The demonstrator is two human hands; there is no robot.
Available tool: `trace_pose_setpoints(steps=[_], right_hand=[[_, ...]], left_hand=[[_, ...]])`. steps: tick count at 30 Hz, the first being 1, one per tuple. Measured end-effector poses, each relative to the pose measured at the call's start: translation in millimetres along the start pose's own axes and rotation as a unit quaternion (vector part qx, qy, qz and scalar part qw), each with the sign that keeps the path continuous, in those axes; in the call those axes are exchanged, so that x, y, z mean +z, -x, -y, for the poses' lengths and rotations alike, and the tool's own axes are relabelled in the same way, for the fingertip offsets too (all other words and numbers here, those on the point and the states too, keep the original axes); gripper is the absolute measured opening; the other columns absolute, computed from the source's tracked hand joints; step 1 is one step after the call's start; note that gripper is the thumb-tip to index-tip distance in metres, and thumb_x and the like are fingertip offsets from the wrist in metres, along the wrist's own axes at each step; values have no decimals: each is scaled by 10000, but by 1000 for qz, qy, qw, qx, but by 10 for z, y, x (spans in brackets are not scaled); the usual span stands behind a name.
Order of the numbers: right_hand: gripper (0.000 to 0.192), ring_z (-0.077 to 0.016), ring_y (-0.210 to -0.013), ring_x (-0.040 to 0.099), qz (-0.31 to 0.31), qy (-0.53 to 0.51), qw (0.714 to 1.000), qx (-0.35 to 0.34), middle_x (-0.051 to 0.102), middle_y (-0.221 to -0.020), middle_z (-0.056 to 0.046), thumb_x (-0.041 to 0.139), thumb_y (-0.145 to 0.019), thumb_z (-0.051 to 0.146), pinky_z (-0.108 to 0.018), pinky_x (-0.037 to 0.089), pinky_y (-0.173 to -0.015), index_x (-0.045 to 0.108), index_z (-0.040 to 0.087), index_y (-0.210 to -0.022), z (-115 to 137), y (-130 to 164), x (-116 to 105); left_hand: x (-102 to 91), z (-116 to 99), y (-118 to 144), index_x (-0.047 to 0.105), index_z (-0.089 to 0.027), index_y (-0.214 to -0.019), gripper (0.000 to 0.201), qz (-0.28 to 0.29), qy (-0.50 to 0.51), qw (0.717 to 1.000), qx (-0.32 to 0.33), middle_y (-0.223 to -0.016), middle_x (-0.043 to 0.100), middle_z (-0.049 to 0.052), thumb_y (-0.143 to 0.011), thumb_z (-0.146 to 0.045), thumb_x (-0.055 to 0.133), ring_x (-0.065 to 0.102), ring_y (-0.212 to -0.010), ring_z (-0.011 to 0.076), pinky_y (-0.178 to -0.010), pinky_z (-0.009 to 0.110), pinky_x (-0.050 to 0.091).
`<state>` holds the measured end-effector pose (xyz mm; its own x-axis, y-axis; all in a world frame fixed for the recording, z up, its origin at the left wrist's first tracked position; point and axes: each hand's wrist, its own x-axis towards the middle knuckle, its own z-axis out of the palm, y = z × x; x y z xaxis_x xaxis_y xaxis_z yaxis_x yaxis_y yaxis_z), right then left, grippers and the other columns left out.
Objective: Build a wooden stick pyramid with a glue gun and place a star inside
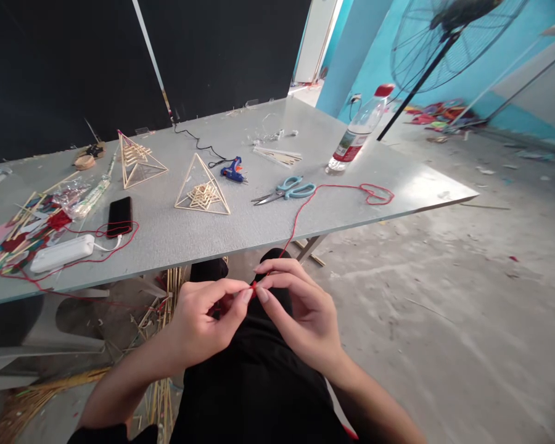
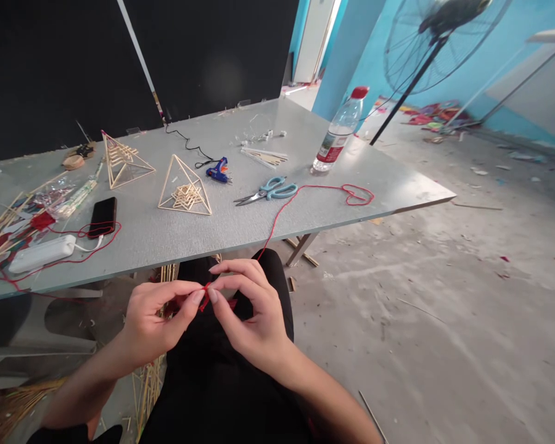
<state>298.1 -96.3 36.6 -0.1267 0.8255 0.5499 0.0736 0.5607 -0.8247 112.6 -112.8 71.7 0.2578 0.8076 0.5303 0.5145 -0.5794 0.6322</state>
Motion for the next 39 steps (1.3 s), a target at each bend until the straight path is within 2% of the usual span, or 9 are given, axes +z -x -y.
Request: trace_pose_setpoints(steps=[7, 12, 18, 23, 26, 31, 35, 37, 39], right_hand=[[48, -182, -1009, 649, 16, -109, 991, 76, 666, -1070, -65, 667, -997, 245, -346, 559, -903, 709, 230, -980, -18, -2, -35], [50, -145, -954, 629, 44, -159, 979, 123, 652, -1020, -33, 637, -1026, 259, -281, 533, -851, 683, 243, -1020, -42, 34, -37], [39, -164, -918, 624, 38, -84, 993, 70, 651, -997, -43, 629, -1020, 229, -300, 516, -765, 663, 241, -1034, -27, 55, -3], [50, -162, -872, 608, 23, -47, 997, 55, 641, -969, -47, 604, -1032, 254, -300, 513, -731, 646, 234, -1013, -19, 33, -9], [116, -153, -857, 605, 20, -88, 991, 103, 632, -961, -49, 599, -1041, 325, -273, 517, -702, 638, 225, -997, -20, 18, -30], [240, -104, -727, 552, 22, -193, 956, 218, 650, -974, -40, 665, -1002, 447, -225, 489, -624, 645, 209, -974, -73, -19, -125], [306, -92, -656, 450, 17, -281, 916, 284, 621, -880, -21, 729, -947, 492, -205, 376, -535, 621, 206, -956, -189, -54, -257], [332, -93, -633, 409, 10, -308, 901, 305, 594, -817, -7, 754, -920, 499, -201, 314, -508, 593, 209, -933, -248, -67, -321], [335, -89, -607, 364, 8, -323, 892, 316, 558, -770, 11, 755, -918, 495, -203, 262, -493, 568, 216, -930, -297, -75, -373]], left_hand=[[-10, 7, 10, 723, -171, -950, 120, 19, 53, 997, -50, -635, 646, -33, -1000, -183, 614, 497, -474, 50, -459, 155, 383], [-19, 32, -3, 715, -160, -915, 213, 48, 130, 982, -128, -533, 521, -49, -1031, -274, 578, 444, -441, 61, -431, 172, 332], [43, 26, -45, 760, -146, -902, 149, 34, 164, 973, -159, -535, 562, -37, -911, -294, 741, 421, -436, 52, -415, 160, 324], [50, 63, -25, 763, -143, -871, 145, 43, 179, 965, -185, -551, 600, -19, -926, -271, 723, 468, -444, 56, -425, 162, 348], [23, 119, 11, 714, -146, -906, 215, 69, 275, 927, -246, -530, 538, -41, -964, -352, 689, 425, -421, 52, -417, 173, 329], [-33, 292, 66, 590, -194, -860, 275, 124, 478, 818, -294, -428, 321, -110, -956, -442, 660, 233, -344, 56, -368, 199, 188], [-162, 472, 143, 407, -217, -644, 389, 144, 516, 792, -294, -393, 190, -98, -969, -369, 558, 188, -372, 77, -421, 247, 190], [-262, 563, 197, 338, -221, -605, 443, 146, 512, 798, -282, -394, 148, -92, -985, -376, 506, 175, -383, 84, -432, 262, 222], [-381, 652, 254, 322, -222, -580, 507, 139, 432, 857, -243, -409, 195, -65, -1028, -440, 420, 246, -394, 101, -436, 274, 300]])
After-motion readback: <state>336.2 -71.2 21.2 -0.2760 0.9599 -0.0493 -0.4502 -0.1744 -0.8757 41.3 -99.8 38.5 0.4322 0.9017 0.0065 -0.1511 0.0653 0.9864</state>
